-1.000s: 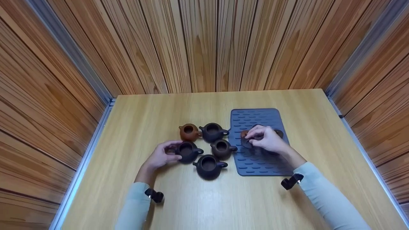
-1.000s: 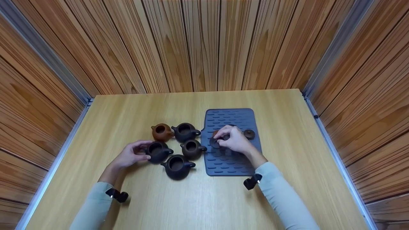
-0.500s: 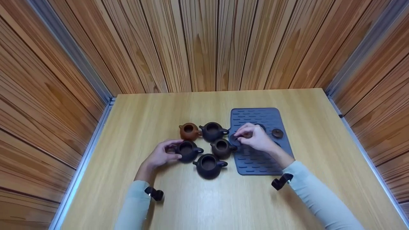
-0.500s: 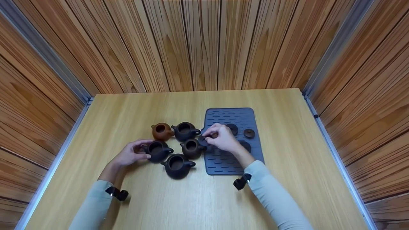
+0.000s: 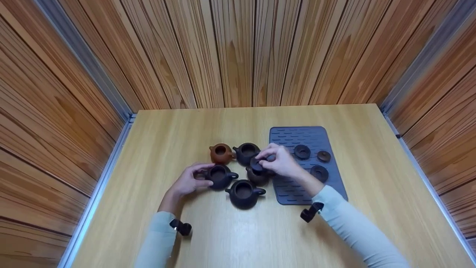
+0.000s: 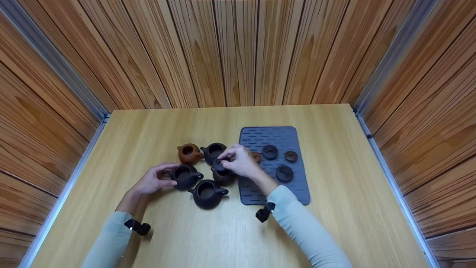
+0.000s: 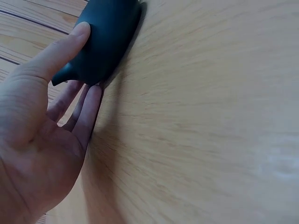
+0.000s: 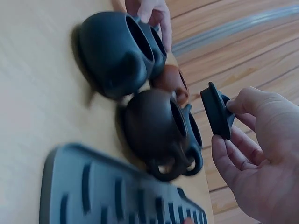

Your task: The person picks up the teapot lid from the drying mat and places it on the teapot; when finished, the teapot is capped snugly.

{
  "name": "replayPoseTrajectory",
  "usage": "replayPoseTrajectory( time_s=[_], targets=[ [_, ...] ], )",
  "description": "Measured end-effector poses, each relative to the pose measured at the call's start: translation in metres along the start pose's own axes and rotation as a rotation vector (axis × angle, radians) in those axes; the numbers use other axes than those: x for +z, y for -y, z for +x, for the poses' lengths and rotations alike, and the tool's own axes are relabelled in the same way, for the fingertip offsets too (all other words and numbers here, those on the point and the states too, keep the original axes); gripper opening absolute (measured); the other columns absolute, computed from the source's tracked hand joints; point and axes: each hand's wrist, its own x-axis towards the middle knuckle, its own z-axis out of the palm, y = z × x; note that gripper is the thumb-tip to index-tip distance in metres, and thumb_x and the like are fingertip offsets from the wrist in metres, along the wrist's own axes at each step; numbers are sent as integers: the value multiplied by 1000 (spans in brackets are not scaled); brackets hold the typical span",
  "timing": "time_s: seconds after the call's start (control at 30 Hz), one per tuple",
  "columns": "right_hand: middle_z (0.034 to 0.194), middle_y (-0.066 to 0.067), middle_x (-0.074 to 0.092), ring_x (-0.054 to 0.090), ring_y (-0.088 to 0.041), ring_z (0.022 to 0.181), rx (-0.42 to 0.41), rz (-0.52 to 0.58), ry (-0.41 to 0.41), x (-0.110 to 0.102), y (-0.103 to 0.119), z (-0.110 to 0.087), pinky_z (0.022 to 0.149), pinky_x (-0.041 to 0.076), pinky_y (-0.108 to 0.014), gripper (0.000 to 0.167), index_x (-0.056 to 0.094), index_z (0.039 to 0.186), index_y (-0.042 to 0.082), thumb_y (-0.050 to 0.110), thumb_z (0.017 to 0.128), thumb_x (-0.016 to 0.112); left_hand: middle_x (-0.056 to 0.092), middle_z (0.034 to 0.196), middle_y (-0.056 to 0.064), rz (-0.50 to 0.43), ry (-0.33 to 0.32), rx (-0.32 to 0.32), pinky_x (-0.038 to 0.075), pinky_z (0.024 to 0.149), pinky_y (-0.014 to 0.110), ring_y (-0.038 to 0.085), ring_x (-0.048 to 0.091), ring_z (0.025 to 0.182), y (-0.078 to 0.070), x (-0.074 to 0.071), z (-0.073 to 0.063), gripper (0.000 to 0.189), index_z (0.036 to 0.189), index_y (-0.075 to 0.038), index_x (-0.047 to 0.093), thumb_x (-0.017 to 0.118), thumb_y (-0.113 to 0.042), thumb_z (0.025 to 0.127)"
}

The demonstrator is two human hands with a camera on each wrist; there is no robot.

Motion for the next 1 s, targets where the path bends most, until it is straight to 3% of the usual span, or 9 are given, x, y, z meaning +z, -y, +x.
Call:
replayPoseTrajectory(
  time_s=[0.2, 0.37, 0.63, 0.87, 1.0],
  targets=[
    [119, -17, 79, 67, -21, 112, -14, 22, 15, 17, 14, 9, 94, 56, -31, 19, 89, 110, 6, 3, 93, 80, 64, 153, 26, -12, -6, 15, 47, 121, 43, 40, 64, 138, -5, -1, -1, 63, 151, -2, 69, 88, 3, 91],
    [119, -19, 77, 70, -24, 107, -41, 39, 13, 29, 22, 17, 92, 60, -27, 19, 88, 111, 5, 2, 95, 79, 64, 153, 26, -6, 2, 12, 50, 117, 38, 37, 67, 135, -6, -1, 0, 63, 151, -2, 69, 88, 3, 91],
    [121, -23, 73, 68, -15, 101, -26, 95, 59, 46, 32, 26, 91, 58, -20, 21, 86, 114, 0, -1, 96, 76, 64, 154, 28, -14, 28, 10, 53, 110, 26, 39, 68, 136, -7, 4, 1, 62, 151, 1, 68, 88, 4, 92],
    [122, -22, 73, 70, -25, 110, -38, 109, 60, 59, 37, 32, 95, 61, -31, 20, 87, 113, 1, 0, 95, 78, 66, 151, 32, -9, 44, 33, 55, 106, 24, 43, 67, 137, -8, 7, 3, 60, 150, 3, 68, 88, 2, 93],
    [121, -20, 74, 70, -26, 112, -48, 98, 54, 67, 39, 36, 94, 61, -29, 19, 88, 111, 2, 2, 95, 78, 66, 151, 32, -12, 48, 40, 55, 105, 24, 42, 68, 135, -7, 7, 2, 60, 150, 4, 67, 88, 3, 94]
  ],
)
